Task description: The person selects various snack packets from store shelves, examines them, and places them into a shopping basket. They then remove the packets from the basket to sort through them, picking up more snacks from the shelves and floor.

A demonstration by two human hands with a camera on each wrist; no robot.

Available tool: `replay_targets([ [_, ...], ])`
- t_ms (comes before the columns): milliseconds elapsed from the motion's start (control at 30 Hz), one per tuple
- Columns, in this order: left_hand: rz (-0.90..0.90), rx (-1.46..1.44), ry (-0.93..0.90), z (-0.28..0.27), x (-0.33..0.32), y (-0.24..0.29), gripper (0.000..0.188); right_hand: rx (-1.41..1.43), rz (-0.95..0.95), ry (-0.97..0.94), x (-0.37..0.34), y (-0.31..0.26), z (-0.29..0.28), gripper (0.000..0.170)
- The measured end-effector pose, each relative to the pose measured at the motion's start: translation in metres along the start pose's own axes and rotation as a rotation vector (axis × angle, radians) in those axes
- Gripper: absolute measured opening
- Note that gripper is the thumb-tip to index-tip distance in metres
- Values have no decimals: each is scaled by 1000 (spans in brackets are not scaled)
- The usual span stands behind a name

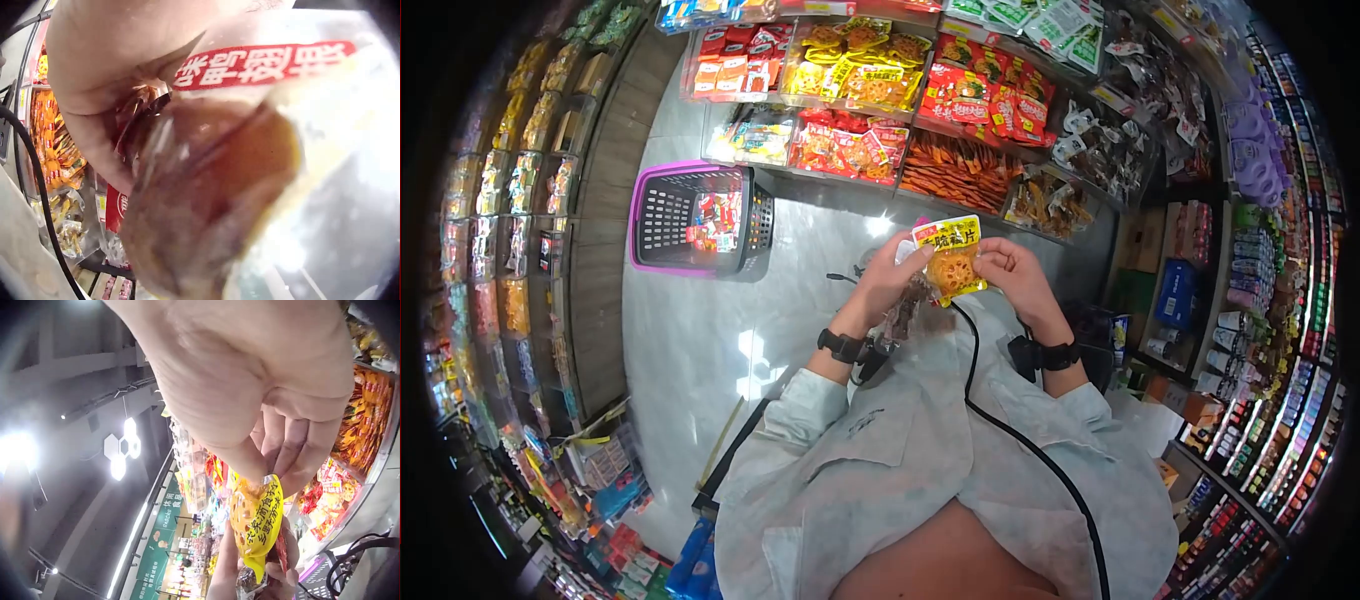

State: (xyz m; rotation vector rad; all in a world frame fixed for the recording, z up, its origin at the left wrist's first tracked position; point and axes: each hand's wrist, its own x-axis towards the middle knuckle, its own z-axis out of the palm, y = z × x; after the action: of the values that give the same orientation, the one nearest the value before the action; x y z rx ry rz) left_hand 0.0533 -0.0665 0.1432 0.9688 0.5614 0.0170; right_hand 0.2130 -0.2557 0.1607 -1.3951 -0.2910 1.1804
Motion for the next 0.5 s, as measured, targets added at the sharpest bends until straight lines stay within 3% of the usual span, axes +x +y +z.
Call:
replay_targets([
  [100, -99, 6, 81, 30, 10, -12, 43, 42, -17, -9, -16, 3, -31, 23],
  [300, -192, 4, 38, 111, 18, -40, 45, 156, 24, -10, -55, 36, -106, 20],
  [500, -170, 195, -17, 167, 19, -70, 48, 131, 83, 47, -88, 50, -153, 21],
])
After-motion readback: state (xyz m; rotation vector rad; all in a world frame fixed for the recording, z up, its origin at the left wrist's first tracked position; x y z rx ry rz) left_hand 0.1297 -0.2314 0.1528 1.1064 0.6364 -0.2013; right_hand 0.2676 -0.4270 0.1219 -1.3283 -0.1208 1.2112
